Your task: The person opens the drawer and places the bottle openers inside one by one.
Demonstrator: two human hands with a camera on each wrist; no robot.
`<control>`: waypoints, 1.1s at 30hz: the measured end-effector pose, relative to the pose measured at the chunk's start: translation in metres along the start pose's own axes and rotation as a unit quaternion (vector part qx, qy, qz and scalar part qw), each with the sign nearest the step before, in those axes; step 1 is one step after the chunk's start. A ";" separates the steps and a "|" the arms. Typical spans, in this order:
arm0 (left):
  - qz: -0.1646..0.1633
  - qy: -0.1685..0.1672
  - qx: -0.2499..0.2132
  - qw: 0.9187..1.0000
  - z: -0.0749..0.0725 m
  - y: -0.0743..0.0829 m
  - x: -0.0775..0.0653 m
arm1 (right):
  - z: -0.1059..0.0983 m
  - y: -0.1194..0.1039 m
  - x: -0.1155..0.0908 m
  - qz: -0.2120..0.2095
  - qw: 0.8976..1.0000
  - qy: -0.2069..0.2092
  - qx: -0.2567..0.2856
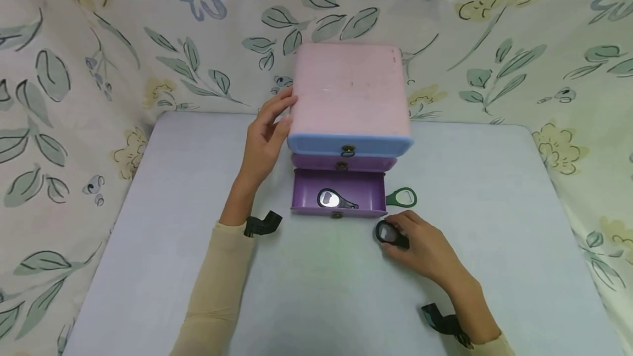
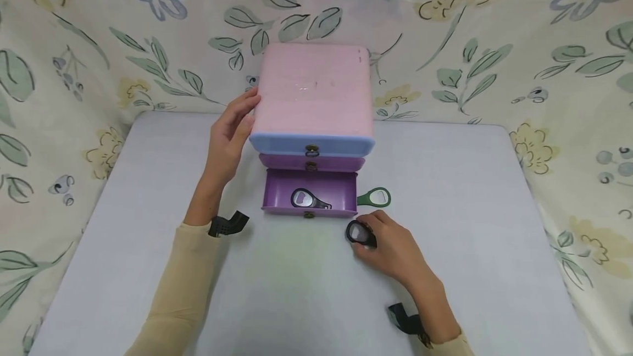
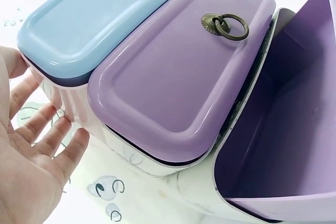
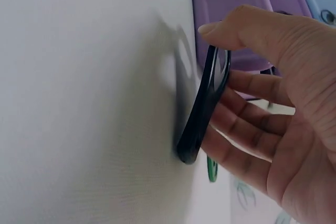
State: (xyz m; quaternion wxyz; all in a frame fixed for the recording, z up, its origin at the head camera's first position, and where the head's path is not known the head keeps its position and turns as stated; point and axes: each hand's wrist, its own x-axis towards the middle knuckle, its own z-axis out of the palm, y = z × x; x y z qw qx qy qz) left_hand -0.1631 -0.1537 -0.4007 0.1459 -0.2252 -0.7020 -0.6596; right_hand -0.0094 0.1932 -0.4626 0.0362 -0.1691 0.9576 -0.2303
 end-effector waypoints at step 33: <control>0.000 0.005 -0.004 1.000 0.001 0.000 0.000 | -0.023 -0.032 0.009 -0.134 0.988 0.057 0.055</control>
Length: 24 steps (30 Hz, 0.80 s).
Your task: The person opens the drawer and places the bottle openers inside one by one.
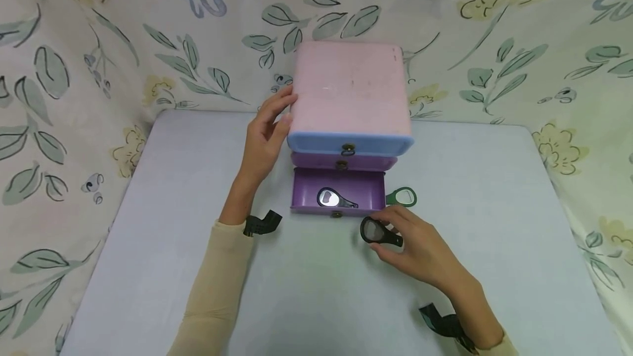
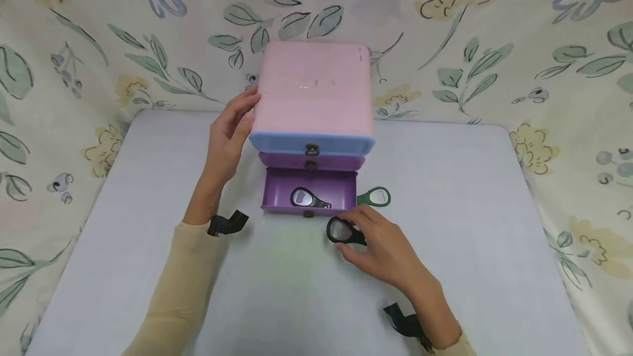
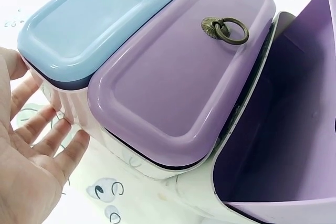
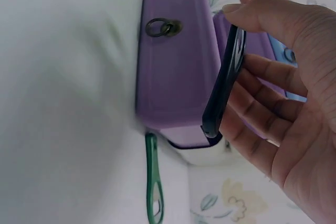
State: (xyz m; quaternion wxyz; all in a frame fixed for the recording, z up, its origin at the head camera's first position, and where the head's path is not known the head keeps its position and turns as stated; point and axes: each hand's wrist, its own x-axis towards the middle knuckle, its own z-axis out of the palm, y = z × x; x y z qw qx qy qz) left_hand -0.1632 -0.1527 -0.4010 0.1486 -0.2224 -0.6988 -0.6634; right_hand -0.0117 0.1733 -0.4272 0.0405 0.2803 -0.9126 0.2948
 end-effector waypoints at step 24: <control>-0.005 0.003 0.006 1.000 0.001 0.005 0.000 | 0.010 -0.007 0.048 -0.026 1.000 0.011 -0.011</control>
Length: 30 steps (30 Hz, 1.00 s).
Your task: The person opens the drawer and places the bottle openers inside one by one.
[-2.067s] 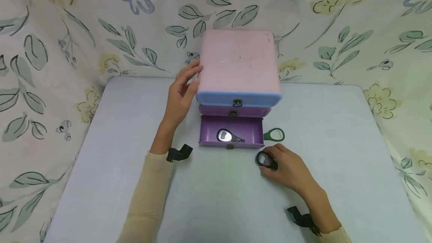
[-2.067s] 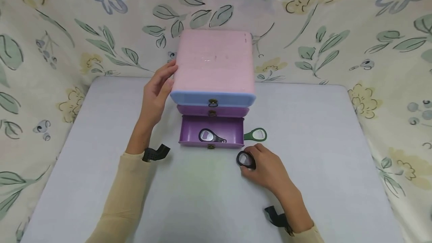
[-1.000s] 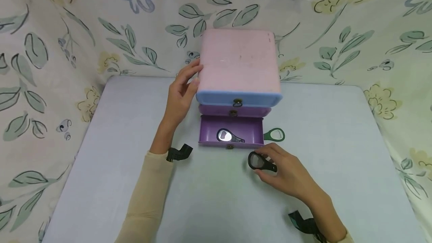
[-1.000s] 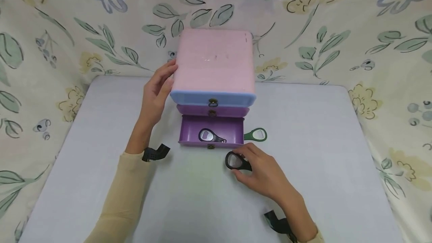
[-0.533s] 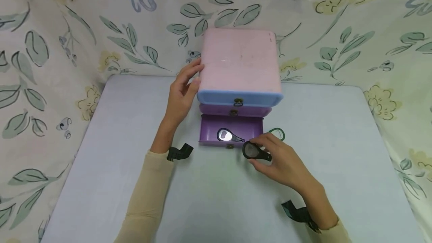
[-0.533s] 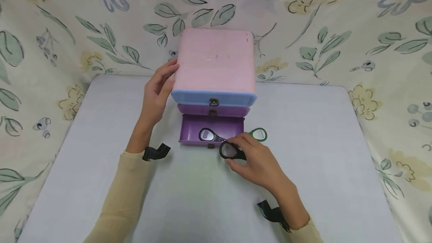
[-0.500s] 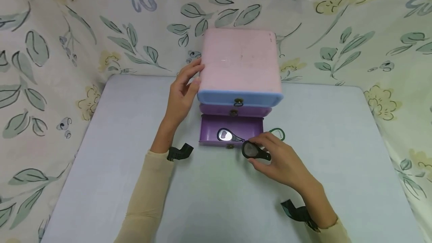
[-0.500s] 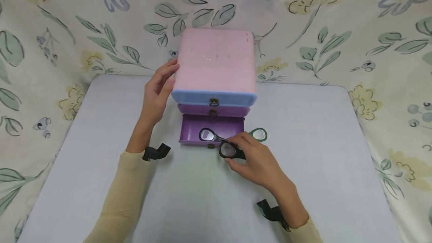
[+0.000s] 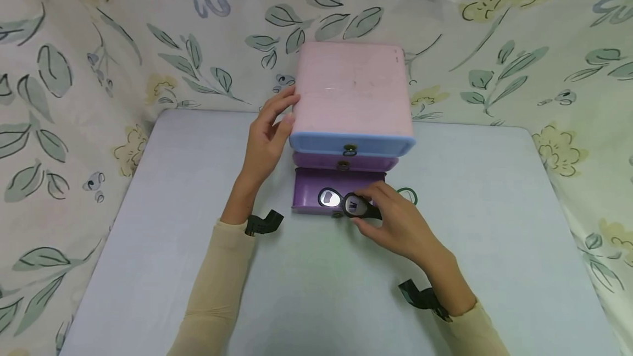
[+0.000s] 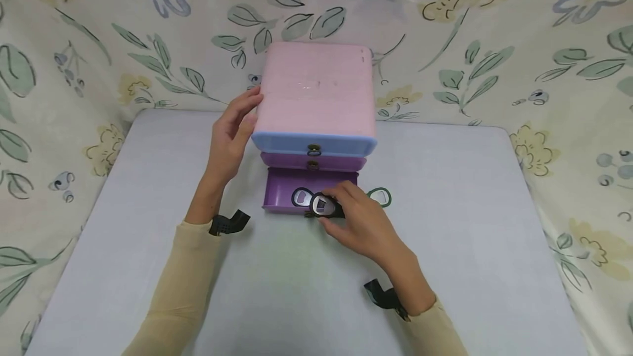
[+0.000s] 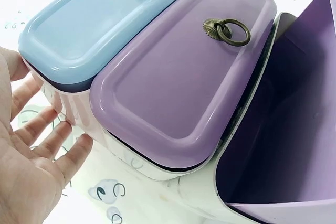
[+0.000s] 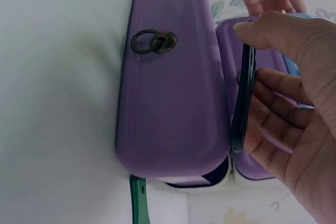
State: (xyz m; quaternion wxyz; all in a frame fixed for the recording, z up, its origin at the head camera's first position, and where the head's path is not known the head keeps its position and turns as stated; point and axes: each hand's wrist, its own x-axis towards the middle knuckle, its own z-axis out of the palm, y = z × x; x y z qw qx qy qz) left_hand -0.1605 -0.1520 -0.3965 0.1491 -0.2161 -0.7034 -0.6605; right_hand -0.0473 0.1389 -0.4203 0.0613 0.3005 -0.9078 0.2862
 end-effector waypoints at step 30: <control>-0.002 0.000 0.000 1.000 -0.001 -0.003 0.001 | 0.005 -0.009 0.040 -0.038 0.998 -0.019 -0.044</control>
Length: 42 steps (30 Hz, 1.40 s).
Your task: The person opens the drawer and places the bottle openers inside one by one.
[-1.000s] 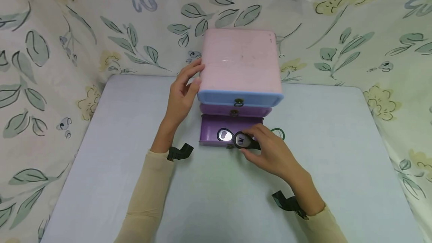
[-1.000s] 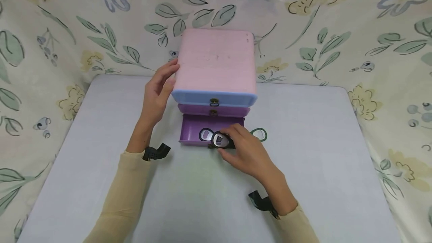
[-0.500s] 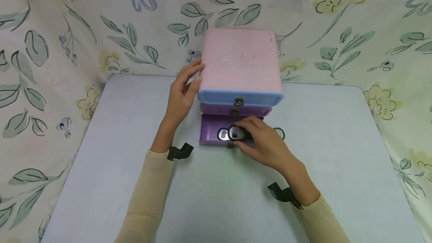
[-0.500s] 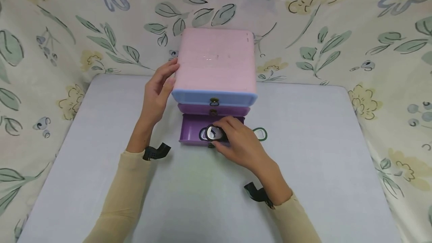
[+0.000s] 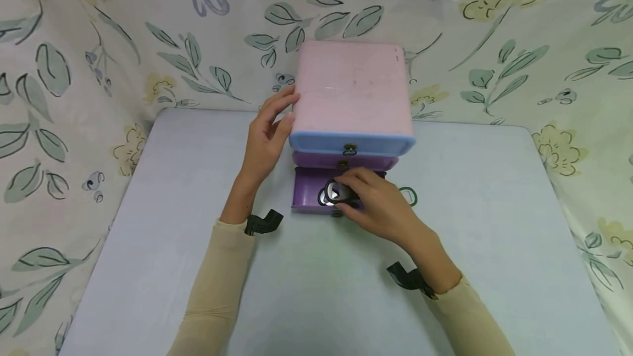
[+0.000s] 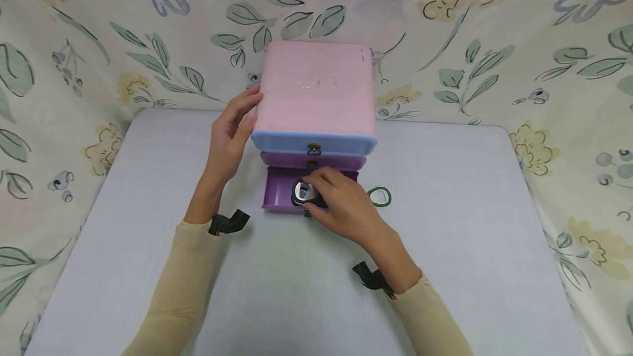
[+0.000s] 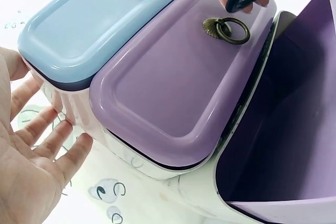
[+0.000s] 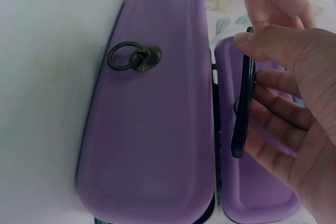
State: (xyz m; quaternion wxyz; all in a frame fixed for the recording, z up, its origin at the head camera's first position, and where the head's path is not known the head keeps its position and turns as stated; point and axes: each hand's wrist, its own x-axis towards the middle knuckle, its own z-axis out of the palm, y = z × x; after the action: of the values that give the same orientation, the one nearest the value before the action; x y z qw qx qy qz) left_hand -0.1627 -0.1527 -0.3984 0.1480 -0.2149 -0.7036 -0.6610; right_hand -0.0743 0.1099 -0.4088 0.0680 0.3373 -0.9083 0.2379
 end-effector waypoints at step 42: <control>0.004 -0.001 -0.003 1.000 0.001 0.001 -0.001 | 0.000 0.006 -0.014 0.015 0.999 0.048 0.002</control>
State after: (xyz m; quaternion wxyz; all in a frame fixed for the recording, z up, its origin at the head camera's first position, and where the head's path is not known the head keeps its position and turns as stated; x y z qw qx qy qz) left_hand -0.1613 -0.1521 -0.3985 0.1498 -0.2186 -0.7007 -0.6624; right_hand -0.0674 0.1219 -0.4147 0.1072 0.3123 -0.9084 0.2564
